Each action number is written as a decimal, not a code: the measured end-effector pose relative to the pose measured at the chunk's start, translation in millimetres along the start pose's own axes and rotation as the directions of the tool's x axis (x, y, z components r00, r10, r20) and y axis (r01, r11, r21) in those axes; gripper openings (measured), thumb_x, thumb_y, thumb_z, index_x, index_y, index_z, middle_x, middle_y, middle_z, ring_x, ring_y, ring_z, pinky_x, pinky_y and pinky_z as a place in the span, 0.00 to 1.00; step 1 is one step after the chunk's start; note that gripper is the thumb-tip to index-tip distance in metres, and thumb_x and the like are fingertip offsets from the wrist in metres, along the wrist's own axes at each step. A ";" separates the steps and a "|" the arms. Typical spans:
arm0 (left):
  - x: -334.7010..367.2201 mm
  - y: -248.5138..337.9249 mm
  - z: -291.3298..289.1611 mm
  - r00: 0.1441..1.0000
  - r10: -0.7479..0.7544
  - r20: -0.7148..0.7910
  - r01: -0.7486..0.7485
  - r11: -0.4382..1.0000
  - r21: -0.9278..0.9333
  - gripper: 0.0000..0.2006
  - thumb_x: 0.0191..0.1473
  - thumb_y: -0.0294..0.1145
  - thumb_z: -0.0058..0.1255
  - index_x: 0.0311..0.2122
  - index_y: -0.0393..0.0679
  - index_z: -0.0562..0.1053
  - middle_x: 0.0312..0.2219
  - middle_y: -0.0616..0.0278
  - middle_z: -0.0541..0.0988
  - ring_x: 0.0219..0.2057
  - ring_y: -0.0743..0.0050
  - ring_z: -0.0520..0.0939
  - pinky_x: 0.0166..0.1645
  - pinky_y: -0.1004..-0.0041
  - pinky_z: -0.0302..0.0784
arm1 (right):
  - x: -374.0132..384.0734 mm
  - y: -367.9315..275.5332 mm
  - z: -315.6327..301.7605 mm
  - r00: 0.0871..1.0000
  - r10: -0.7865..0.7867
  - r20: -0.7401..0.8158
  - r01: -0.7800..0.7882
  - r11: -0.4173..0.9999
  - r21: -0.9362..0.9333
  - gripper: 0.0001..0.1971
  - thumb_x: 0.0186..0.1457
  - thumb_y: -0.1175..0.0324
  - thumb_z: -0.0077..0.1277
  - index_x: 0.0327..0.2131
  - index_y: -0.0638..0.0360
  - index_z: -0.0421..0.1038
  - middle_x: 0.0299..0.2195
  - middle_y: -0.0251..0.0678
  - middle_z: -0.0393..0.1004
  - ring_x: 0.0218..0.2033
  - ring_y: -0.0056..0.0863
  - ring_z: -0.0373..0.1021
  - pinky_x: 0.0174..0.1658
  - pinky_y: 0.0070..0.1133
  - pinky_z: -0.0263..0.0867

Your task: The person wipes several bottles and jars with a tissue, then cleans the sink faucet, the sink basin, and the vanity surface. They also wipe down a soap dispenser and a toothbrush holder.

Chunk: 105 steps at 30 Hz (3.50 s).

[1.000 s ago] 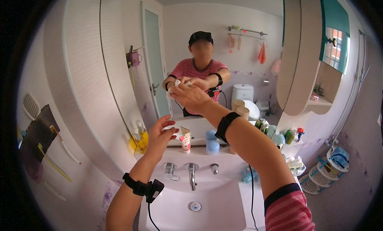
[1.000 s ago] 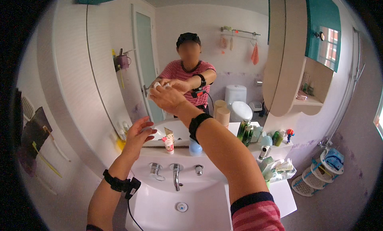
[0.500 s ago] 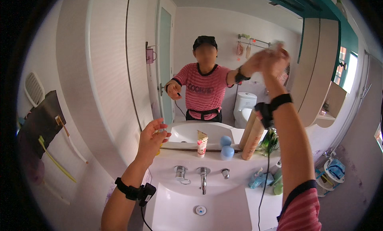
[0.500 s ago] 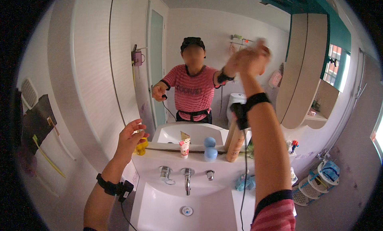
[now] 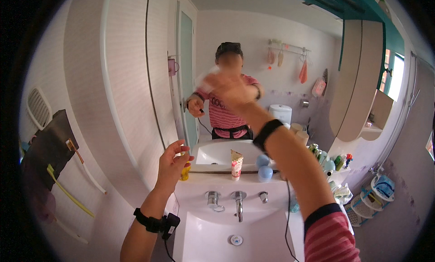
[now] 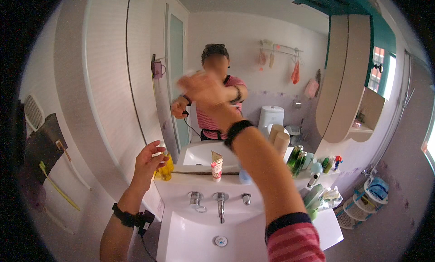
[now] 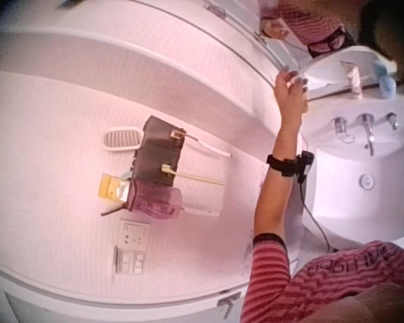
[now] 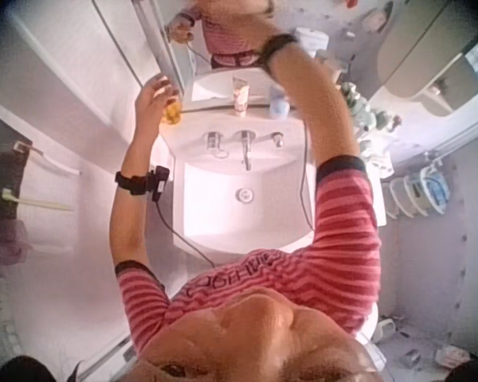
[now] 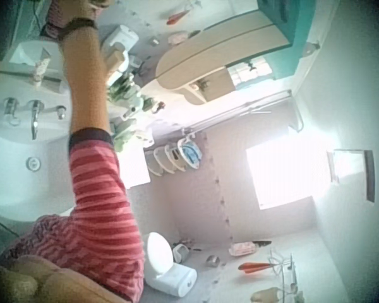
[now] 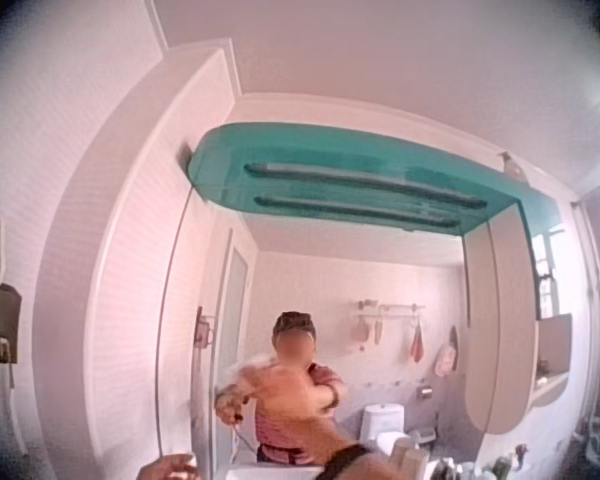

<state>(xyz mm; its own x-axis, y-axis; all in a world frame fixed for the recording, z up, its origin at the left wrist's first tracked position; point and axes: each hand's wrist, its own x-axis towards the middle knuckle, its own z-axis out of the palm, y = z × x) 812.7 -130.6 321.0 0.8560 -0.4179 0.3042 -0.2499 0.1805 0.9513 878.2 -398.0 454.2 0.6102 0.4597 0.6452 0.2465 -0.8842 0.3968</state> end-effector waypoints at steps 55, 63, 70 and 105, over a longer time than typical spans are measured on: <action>-11.8 -35.7 -4.9 0.988 0.014 -0.156 -0.020 0.999 -0.036 0.23 0.51 0.23 0.44 0.54 0.42 0.61 0.42 0.58 0.71 0.36 0.72 0.78 0.38 0.78 0.73 | 5.0 -161.5 107.5 0.972 -0.005 -0.234 -0.031 0.988 -0.151 0.09 0.50 0.67 0.43 0.36 0.50 0.67 0.32 0.28 0.67 0.37 0.21 0.68 0.46 0.25 0.52; -7.1 -47.9 -20.9 0.968 0.096 -0.231 -0.090 0.995 0.034 0.21 0.51 0.20 0.42 0.52 0.39 0.62 0.41 0.58 0.68 0.35 0.74 0.77 0.33 0.79 0.73 | -69.2 -65.6 34.0 0.921 0.010 -0.388 -0.083 0.982 -0.172 0.18 0.44 0.71 0.47 0.43 0.46 0.69 0.40 0.28 0.67 0.40 0.26 0.67 0.46 0.31 0.54; -0.6 -61.9 22.7 0.992 0.025 -0.124 -0.024 1.000 0.012 0.23 0.51 0.20 0.42 0.54 0.41 0.61 0.42 0.60 0.67 0.35 0.75 0.76 0.34 0.81 0.73 | -221.7 54.2 -38.4 0.583 0.568 -0.581 -0.735 0.674 -0.079 0.24 0.38 0.70 0.54 0.45 0.39 0.70 0.43 0.24 0.68 0.44 0.22 0.65 0.43 0.29 0.56; 52.2 -213.4 -5.9 0.765 0.212 -0.609 0.095 0.897 0.432 0.31 0.36 0.32 0.64 0.46 0.35 0.62 0.39 0.46 0.70 0.42 0.46 0.71 0.47 0.59 0.67 | -95.6 -145.6 129.9 0.935 -0.289 0.208 0.330 0.922 -0.202 0.13 0.45 0.69 0.46 0.38 0.54 0.69 0.37 0.30 0.67 0.39 0.25 0.67 0.43 0.27 0.62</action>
<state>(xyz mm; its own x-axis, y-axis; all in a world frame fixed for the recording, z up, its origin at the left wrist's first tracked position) 913.3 -185.7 133.5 0.8770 0.2605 0.4037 -0.3383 -0.2620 0.9038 881.8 -324.0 249.9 0.6557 0.6676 0.3526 0.2763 -0.6468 0.7109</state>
